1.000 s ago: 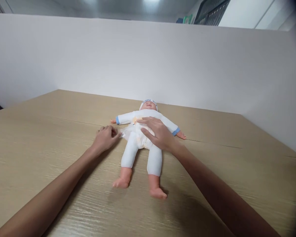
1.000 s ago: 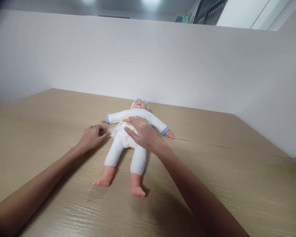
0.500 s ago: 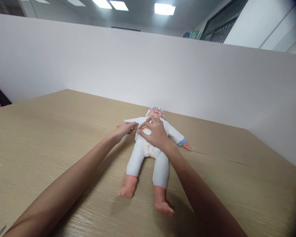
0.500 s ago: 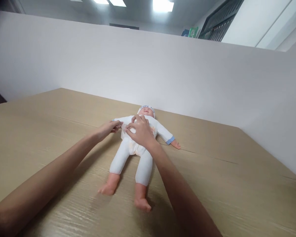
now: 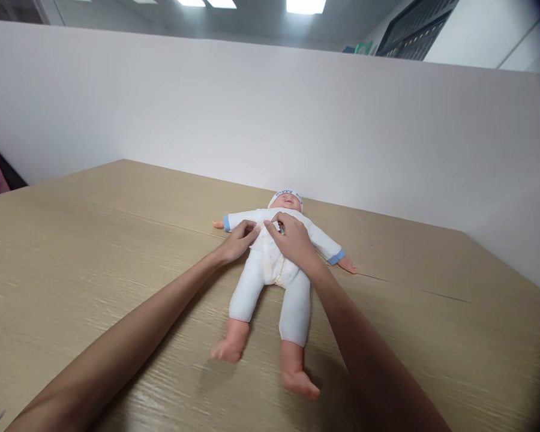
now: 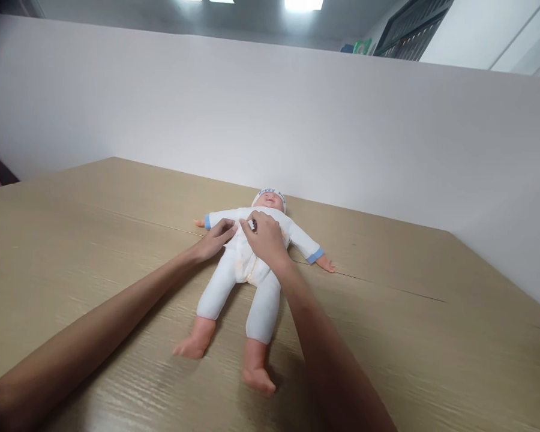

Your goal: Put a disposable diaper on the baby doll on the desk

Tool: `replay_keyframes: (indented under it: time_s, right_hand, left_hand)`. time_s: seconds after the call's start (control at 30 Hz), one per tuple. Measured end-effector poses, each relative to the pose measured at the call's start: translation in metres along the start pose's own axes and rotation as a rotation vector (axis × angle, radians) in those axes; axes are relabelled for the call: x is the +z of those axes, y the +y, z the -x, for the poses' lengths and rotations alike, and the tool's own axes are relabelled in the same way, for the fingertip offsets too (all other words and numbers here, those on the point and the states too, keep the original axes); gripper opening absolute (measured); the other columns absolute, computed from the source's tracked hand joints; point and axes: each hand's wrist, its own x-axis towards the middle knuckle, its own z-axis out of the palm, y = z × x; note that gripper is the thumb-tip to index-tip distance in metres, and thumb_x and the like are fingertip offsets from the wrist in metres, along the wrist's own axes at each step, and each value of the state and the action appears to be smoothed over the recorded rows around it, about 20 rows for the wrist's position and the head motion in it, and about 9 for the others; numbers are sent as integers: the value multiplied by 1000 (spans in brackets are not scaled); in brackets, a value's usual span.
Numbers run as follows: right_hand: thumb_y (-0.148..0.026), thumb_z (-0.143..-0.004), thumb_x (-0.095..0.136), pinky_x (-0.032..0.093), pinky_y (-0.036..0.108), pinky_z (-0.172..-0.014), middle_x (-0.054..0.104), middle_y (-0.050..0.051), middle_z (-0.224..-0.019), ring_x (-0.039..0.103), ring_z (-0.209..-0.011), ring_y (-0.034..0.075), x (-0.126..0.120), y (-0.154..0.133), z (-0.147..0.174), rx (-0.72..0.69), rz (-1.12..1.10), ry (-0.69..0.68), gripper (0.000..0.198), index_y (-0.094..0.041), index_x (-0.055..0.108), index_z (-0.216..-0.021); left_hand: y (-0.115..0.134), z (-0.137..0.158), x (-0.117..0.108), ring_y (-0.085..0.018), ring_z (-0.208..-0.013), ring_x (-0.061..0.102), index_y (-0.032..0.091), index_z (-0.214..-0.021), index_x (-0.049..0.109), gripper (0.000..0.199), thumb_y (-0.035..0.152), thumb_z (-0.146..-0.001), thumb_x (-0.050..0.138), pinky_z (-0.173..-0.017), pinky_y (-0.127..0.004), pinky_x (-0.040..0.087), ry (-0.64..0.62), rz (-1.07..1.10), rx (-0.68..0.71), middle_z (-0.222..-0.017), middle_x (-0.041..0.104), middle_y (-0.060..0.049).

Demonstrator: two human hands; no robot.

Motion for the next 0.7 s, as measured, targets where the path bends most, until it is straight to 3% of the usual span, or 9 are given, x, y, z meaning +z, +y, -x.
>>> replay_keyframes:
  time_s: [0.17,0.33,0.47,0.57,0.7]
  right_hand:
    - [-35,-99,65,41,35,-73,60,0,-81,55,-76,20,3,4,1,15,-60,64,22,-26,53,-83]
    - [-29,-94,66,48,36,-76,62,0,-86,61,-81,21,7,11,0,65,-135,126,11,-26,56,-98]
    - [-23,-94,66,55,39,-82,67,6,-104,63,-87,22,8,12,-2,61,-129,198,17,-26,57,-108]
    - [-23,-98,63,59,40,-83,65,11,-119,64,-92,23,2,0,4,39,-122,317,14,-25,57,-111]
    - [-34,-108,59,61,43,-85,67,10,-116,64,-87,23,-21,-34,41,-22,-116,411,8,-27,58,-111]
  left_hand:
    - [-6,-6,0,-14,-68,42,23,-83,50,53,69,-89,75,-68,-30,38,-59,69,-40,-72,47,5]
    - [-6,-10,1,-15,-67,44,22,-87,56,48,67,-93,74,-67,-31,41,-41,80,-69,-70,48,4]
    - [-9,-10,7,-16,-68,48,21,-97,58,37,57,-102,67,-69,-31,43,92,-4,-88,-72,50,4]
    - [-2,-1,10,-18,-80,55,22,-108,56,34,55,-107,60,-76,-31,47,196,-42,-73,-87,59,0]
    - [27,39,13,-21,-99,61,23,-114,58,38,59,-112,48,-90,-35,48,312,-233,82,-118,68,-8]
